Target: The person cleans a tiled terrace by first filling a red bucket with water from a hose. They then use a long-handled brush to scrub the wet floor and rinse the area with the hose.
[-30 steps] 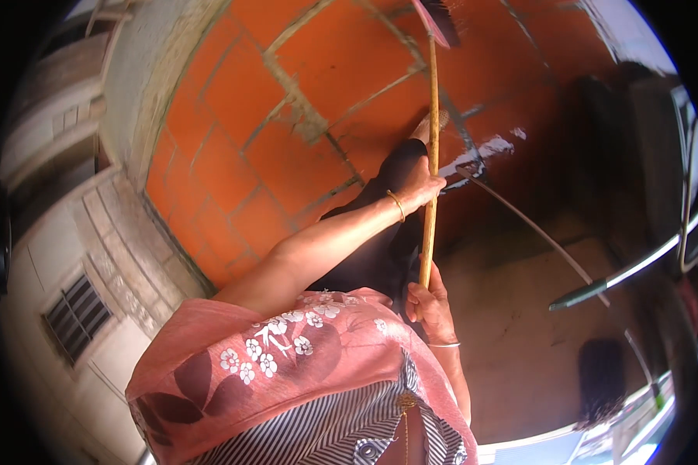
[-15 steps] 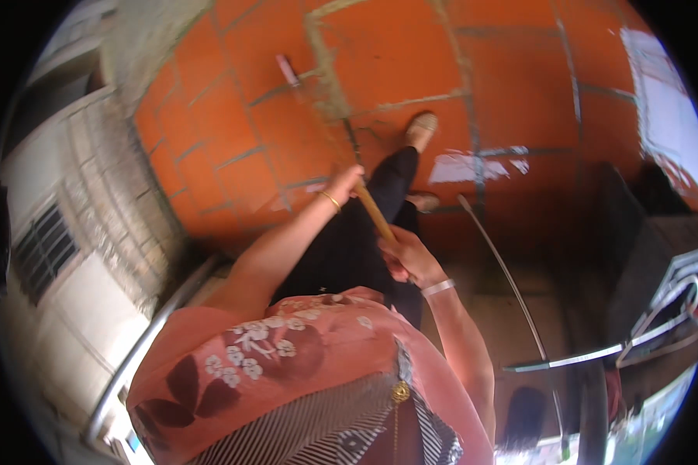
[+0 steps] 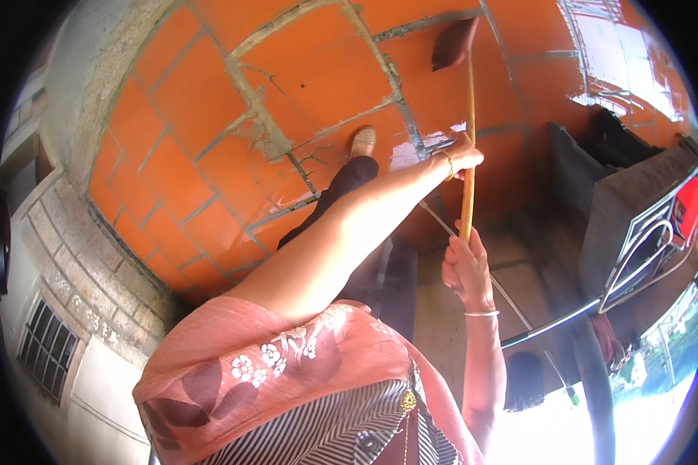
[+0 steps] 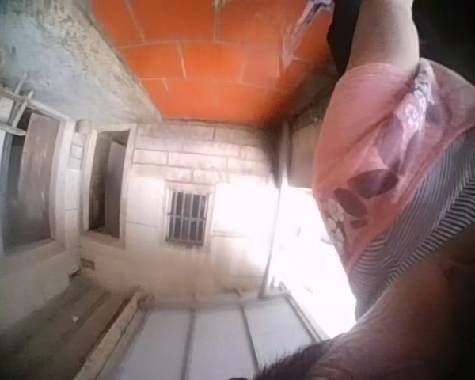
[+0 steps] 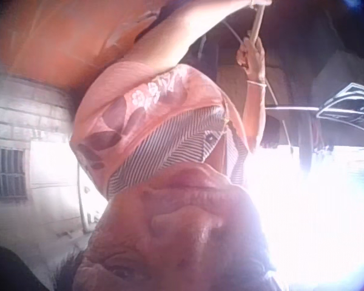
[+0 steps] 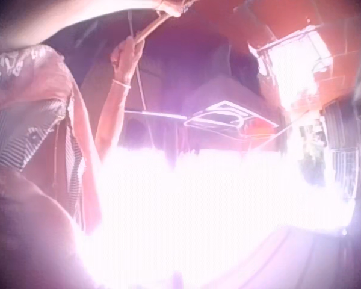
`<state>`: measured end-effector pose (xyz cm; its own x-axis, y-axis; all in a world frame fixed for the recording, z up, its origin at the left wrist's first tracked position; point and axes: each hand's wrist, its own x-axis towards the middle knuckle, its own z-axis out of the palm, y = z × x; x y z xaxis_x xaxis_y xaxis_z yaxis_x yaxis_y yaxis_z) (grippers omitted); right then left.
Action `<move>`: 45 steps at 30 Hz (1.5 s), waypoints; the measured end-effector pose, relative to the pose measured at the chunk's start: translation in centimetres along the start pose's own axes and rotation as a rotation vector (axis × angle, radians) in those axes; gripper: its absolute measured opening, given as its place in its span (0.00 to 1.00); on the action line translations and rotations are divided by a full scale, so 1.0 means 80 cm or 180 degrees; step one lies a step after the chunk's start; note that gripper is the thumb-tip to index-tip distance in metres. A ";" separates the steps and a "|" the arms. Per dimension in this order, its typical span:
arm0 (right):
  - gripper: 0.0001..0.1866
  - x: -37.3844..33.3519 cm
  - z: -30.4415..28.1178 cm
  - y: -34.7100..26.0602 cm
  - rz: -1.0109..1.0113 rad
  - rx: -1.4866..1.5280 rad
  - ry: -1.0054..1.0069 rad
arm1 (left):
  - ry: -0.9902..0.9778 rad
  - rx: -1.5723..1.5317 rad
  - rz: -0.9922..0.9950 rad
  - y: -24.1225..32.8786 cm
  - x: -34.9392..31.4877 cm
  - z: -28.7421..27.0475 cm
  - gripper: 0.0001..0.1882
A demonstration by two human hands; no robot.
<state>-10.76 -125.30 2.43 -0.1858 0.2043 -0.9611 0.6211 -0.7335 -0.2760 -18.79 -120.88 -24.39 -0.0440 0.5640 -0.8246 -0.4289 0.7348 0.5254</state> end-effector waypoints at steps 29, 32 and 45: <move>0.20 0.028 -0.297 -0.245 -0.0036 -0.0530 0.0053 | -0.0905 -0.1260 -0.0473 0.223 0.139 0.162 0.09; 0.24 0.063 -0.277 -0.279 -0.0354 -0.0245 0.0240 | -0.1108 -0.0655 -0.0150 0.308 0.204 0.157 0.16; 0.30 0.091 -0.221 -0.291 0.0578 0.0535 -0.1776 | 0.1748 -0.1578 0.0219 0.287 0.016 -0.017 0.22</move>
<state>-13.10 -95.27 1.71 -0.4874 -0.2709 -0.8301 0.5600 -0.8264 -0.0591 -29.92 -103.75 -13.68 -0.4744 0.2375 -0.8476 -0.7602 0.3749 0.5306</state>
